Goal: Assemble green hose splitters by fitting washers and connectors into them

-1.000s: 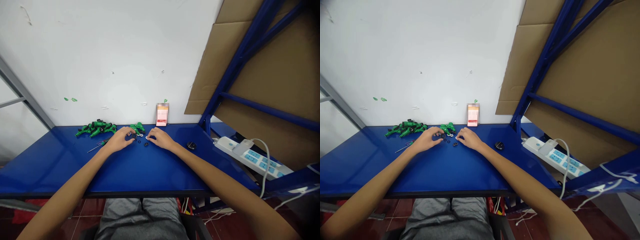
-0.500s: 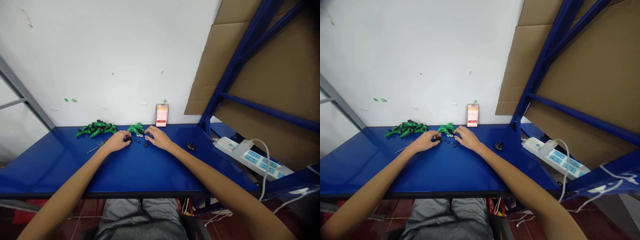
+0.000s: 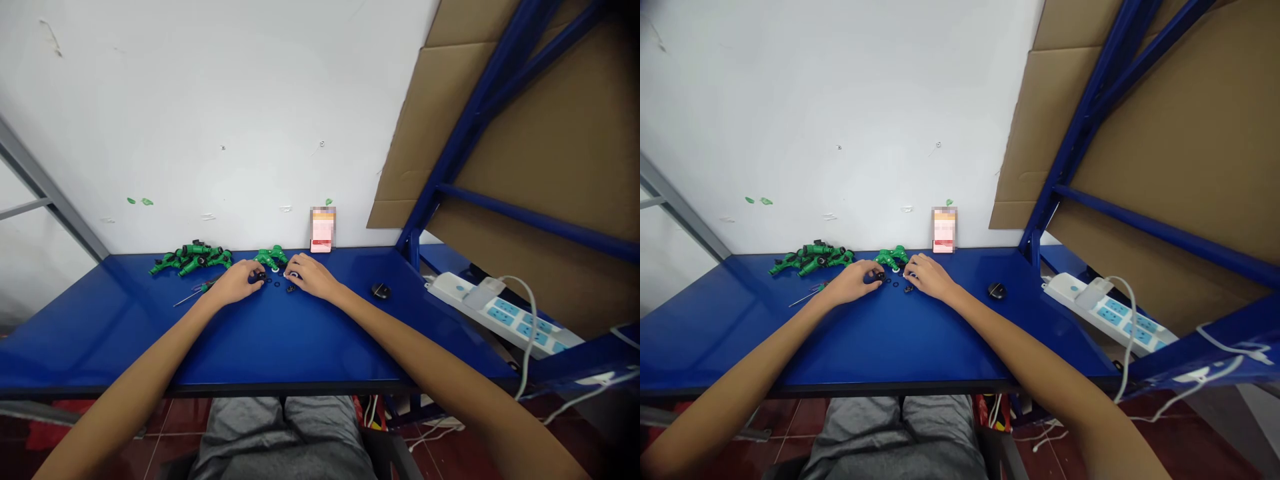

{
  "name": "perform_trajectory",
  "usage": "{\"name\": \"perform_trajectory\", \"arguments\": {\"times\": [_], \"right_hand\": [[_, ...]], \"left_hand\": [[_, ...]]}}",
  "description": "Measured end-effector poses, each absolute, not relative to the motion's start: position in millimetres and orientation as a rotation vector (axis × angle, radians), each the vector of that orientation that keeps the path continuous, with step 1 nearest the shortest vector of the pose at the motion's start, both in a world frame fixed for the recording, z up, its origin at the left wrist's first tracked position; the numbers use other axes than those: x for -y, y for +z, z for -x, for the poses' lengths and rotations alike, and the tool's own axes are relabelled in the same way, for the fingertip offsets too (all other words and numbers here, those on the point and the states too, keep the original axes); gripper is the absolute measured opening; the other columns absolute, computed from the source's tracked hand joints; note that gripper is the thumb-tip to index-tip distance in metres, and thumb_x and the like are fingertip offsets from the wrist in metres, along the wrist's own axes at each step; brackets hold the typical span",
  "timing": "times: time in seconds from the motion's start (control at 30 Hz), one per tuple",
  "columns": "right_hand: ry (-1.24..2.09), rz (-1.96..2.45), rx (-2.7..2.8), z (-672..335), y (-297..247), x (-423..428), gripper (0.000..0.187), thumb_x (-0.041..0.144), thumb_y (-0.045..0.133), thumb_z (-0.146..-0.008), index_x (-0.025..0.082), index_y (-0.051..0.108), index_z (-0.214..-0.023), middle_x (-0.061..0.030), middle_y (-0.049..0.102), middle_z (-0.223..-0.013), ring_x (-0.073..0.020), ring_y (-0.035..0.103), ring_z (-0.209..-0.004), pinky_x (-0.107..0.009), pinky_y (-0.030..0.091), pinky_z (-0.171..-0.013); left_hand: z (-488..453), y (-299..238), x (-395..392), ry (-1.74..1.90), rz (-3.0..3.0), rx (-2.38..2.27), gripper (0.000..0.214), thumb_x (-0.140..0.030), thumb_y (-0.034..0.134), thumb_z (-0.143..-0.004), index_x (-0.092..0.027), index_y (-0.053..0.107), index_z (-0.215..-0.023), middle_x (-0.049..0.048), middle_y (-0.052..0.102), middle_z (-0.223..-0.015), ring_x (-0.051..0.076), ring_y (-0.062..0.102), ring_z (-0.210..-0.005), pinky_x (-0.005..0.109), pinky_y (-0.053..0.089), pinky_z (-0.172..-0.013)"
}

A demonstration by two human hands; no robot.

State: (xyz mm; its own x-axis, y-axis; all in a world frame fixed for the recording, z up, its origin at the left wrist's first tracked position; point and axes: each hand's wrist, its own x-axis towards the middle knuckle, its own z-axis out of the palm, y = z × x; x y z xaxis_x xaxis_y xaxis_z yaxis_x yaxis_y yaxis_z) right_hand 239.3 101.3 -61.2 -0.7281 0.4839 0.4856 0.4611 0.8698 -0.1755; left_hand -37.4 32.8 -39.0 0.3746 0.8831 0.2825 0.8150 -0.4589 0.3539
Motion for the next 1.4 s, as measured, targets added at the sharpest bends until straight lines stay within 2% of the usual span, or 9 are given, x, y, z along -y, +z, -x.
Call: {"name": "perform_trajectory", "arguments": {"times": [0.13,0.23,0.33,0.43,0.57,0.83,1.0,1.2,1.4], "right_hand": [[0.323,0.683,2.334,-237,-53,-94,0.009,0.022,0.069,-0.102,0.022,0.078,-0.103,-0.0074,0.079,-0.101,-0.0233,0.072,-0.095,-0.036,0.055,-0.085],[0.652,0.674,2.145,-232,-48,-86,0.008,0.029,0.075,-0.097,0.022,0.077,-0.099,-0.0045,0.082,-0.096,-0.0198,0.075,-0.084,-0.032,0.053,-0.075],[0.898,0.68,1.977,-226,-46,-80,0.023,0.039,0.084,-0.089,0.021,0.078,-0.102,-0.0046,0.084,-0.094,-0.0208,0.078,-0.085,-0.031,0.055,-0.074],[1.05,0.709,1.905,-225,-47,-79,0.025,0.042,0.087,-0.083,0.02,0.082,-0.095,-0.0053,0.084,-0.087,-0.0212,0.078,-0.081,-0.032,0.057,-0.074],[1.192,0.712,1.88,-227,-46,-79,0.034,0.046,0.09,-0.079,0.021,0.086,-0.101,-0.006,0.085,-0.089,-0.0213,0.079,-0.081,-0.034,0.061,-0.077],[1.18,0.738,1.864,-224,-47,-74,0.041,0.056,0.094,-0.074,0.019,0.08,-0.085,-0.0054,0.081,-0.083,-0.0197,0.073,-0.073,-0.032,0.057,-0.069],[1.177,0.736,1.87,-223,-47,-73,0.036,0.052,0.09,-0.078,0.019,0.077,-0.087,-0.0052,0.08,-0.083,-0.0199,0.074,-0.075,-0.032,0.058,-0.07],[0.762,0.704,1.978,-222,-41,-61,0.011,0.03,0.076,-0.087,0.022,0.075,-0.094,-0.0029,0.078,-0.086,-0.0181,0.072,-0.077,-0.031,0.056,-0.072],[0.434,0.639,2.048,-224,-38,-52,0.007,0.022,0.069,-0.095,0.024,0.075,-0.094,-0.0048,0.075,-0.094,-0.0211,0.071,-0.086,-0.035,0.056,-0.081]], "left_hand": [[31,-36,-28,0.81,-2.443,-1.5,0.029,-0.033,0.069,-0.092,-0.022,0.073,-0.119,0.0064,0.08,-0.111,0.027,0.074,-0.1,0.041,0.059,-0.092],[20,-31,-20,0.925,-2.386,-1.409,0.028,-0.028,0.069,-0.09,-0.024,0.071,-0.118,0.0025,0.08,-0.104,0.022,0.075,-0.092,0.034,0.06,-0.087],[10,-29,-14,1.01,-2.41,-1.331,0.026,-0.024,0.069,-0.09,-0.024,0.07,-0.116,0.0013,0.078,-0.105,0.019,0.074,-0.089,0.031,0.059,-0.084],[4,-32,-10,1.026,-2.469,-1.347,0.028,-0.024,0.07,-0.091,-0.025,0.069,-0.12,0.0014,0.077,-0.106,0.018,0.073,-0.087,0.031,0.059,-0.082],[3,-36,-8,1.008,-2.567,-1.365,0.027,-0.021,0.069,-0.093,-0.025,0.069,-0.12,0.0021,0.077,-0.106,0.02,0.074,-0.092,0.032,0.058,-0.083],[-3,-37,-4,1.033,-2.663,-1.401,0.021,-0.02,0.071,-0.096,-0.024,0.067,-0.116,0.0033,0.077,-0.108,0.021,0.074,-0.095,0.032,0.058,-0.08],[-2,-36,-5,1.042,-2.66,-1.356,0.022,-0.021,0.07,-0.097,-0.023,0.068,-0.119,0.0049,0.077,-0.113,0.021,0.075,-0.095,0.033,0.06,-0.079],[-2,-33,-5,1.104,-2.602,-1.334,0.029,-0.023,0.074,-0.096,-0.024,0.07,-0.124,0.0039,0.078,-0.108,0.02,0.074,-0.091,0.033,0.06,-0.084],[-4,-30,-3,1.128,-2.467,-1.34,0.024,-0.028,0.072,-0.096,-0.024,0.072,-0.119,0.0025,0.079,-0.108,0.018,0.072,-0.084,0.032,0.059,-0.08]]}}
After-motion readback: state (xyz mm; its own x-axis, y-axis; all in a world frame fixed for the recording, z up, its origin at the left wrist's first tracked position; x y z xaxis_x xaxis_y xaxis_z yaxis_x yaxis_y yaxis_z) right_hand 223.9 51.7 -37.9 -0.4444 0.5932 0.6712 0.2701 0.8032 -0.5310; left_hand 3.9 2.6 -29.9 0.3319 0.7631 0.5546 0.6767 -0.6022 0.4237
